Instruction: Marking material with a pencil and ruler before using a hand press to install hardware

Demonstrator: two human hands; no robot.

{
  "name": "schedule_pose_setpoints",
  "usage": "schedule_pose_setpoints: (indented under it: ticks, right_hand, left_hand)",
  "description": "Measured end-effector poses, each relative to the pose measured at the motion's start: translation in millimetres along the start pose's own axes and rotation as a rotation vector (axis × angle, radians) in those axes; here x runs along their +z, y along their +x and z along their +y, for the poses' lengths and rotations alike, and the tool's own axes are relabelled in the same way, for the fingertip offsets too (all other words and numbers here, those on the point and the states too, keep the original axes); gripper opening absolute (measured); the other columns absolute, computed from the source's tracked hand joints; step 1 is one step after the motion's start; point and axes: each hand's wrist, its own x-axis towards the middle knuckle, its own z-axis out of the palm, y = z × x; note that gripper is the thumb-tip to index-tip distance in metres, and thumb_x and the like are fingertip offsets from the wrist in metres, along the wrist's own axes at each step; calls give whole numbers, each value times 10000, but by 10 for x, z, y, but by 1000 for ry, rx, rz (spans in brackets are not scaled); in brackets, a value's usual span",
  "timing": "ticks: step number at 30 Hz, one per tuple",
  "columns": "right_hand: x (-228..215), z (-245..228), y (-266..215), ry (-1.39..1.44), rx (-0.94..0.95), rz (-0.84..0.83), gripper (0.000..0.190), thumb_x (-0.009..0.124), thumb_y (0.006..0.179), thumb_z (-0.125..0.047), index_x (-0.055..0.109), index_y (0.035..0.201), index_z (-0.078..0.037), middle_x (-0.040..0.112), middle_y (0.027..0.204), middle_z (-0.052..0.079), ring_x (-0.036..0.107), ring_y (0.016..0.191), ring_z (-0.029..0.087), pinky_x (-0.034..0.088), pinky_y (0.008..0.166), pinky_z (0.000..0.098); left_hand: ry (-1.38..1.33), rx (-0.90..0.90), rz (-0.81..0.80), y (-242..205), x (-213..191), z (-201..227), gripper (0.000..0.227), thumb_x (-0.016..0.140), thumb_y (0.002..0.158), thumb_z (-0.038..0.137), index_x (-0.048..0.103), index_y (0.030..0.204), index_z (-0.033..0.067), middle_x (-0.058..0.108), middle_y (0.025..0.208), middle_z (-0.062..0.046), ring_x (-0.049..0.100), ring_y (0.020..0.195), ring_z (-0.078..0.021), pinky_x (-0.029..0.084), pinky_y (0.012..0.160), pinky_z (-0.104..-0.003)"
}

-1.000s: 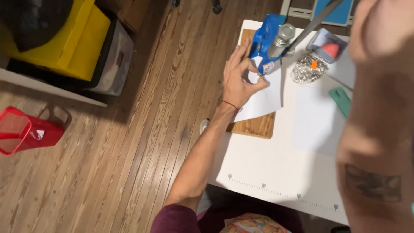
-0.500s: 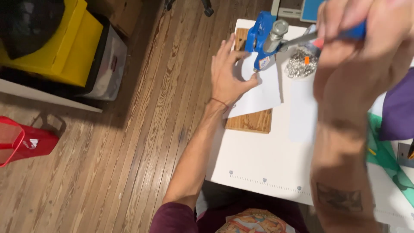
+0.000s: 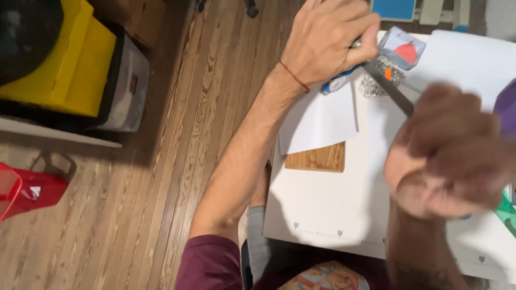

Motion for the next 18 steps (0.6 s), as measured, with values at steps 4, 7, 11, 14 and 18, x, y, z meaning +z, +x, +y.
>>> schedule_pose_setpoints:
  ticks: [4, 7, 11, 14, 18]
  right_hand:
    - [162, -195, -158, 37, 167, 158, 477, 482, 1305, -503, 485, 888, -271, 460, 848, -9, 470, 844, 188, 569, 1086, 386]
    - [45, -152, -106, 50, 40, -17, 382, 459, 1369, -409, 559, 1029, -265, 602, 1007, -39, 634, 951, 159, 655, 1067, 381]
    - [103, -77, 162, 34, 140, -58, 491, 431, 1209, -311, 355, 734, -212, 399, 718, 27, 433, 672, 215, 504, 785, 445]
    - [-972, 1152, -295, -427, 18, -280, 509, 383, 1166, -229, 244, 677, -213, 286, 635, 36, 341, 608, 220, 401, 746, 426]
    - [-3436, 3936, -893, -2224, -475, -888, 306, 353, 1519, -219, 598, 1435, -383, 576, 1265, -175, 570, 1186, -11, 488, 1135, 123]
  left_hand:
    - [-30, -34, 22, -25, 14, 16, 200, 577, 984, 154, 562, 791, 207, 530, 687, 24, 535, 580, -210, 344, 527, -455]
    - [29, -61, 52, -10, 70, 50, 166, 608, 952, 235, 575, 792, 204, 474, 619, -31, 438, 522, -284, 290, 507, -529]
    - [19, -108, 23, -41, 10, 58, 241, 502, 1026, 197, 472, 789, 176, 425, 685, 6, 356, 628, -250, 254, 624, -482]
    - [-53, -118, -69, -3, -29, 74, 348, 393, 1137, 317, 533, 846, 187, 551, 752, 18, 450, 669, -239, 293, 672, -467]
    - [-840, -890, -294, -713, 136, -98, 704, 408, 1219, 710, 609, 1712, 250, 642, 1797, -9, 587, 1694, -195, 427, 1443, -418]
